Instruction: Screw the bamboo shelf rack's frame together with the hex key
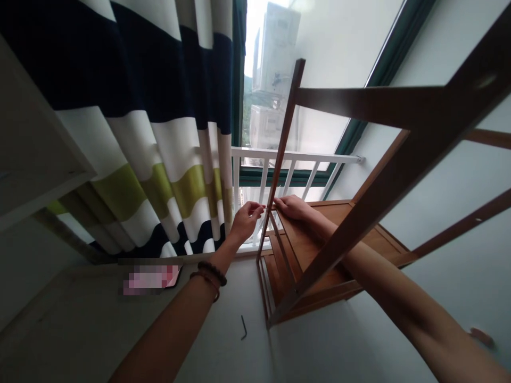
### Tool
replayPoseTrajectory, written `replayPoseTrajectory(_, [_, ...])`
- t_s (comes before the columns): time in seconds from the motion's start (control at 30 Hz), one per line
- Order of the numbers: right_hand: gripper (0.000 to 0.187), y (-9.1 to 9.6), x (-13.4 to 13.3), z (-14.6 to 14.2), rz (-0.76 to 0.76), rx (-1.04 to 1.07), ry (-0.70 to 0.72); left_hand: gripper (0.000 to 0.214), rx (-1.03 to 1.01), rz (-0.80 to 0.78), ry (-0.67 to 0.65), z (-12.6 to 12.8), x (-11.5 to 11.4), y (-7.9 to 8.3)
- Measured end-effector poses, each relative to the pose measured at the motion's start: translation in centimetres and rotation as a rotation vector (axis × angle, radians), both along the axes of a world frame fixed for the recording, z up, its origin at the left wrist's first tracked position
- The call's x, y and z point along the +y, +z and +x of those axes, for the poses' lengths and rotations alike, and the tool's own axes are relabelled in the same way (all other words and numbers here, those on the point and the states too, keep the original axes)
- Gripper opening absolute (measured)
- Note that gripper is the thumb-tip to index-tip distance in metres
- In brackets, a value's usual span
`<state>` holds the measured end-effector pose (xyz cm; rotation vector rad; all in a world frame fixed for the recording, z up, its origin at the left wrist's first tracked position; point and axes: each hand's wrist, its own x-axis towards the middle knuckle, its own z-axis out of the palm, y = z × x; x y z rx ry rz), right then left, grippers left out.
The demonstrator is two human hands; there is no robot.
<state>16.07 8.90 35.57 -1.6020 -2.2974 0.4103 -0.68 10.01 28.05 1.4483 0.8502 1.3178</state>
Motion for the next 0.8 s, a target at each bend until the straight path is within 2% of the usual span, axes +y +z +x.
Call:
replayPoseTrajectory(0.13, [0.049,-0.9,1.3,0.2,0.012,-0.042,0.009,0.025,-0.164,-0.052,-0.076,0.3,0.7,-0.8])
replayPoseTrajectory(0.33, [0.051,-1.5,2.5,0.7,0.067,-0.16,0.002,0.027,-0.115,-0.069,-0.161,-0.6,1.9,-0.6])
replayPoseTrajectory(0.43, [0.051,-1.6,2.7,0.8,0.07,-0.192,-0.02,0.027,0.029,-0.01,-0.161,-1.2,2.3,0.0])
replayPoseTrajectory(0.63, [0.05,-1.7,2.7,0.8,0.065,-0.194,-0.037,0.021,0.383,0.231,-0.123,-2.1,2.2,1.1])
replayPoseTrajectory(0.8, [0.049,-1.6,2.5,0.6,0.065,-0.201,-0.051,0.019,0.575,0.416,-0.01,-1.9,2.3,1.7])
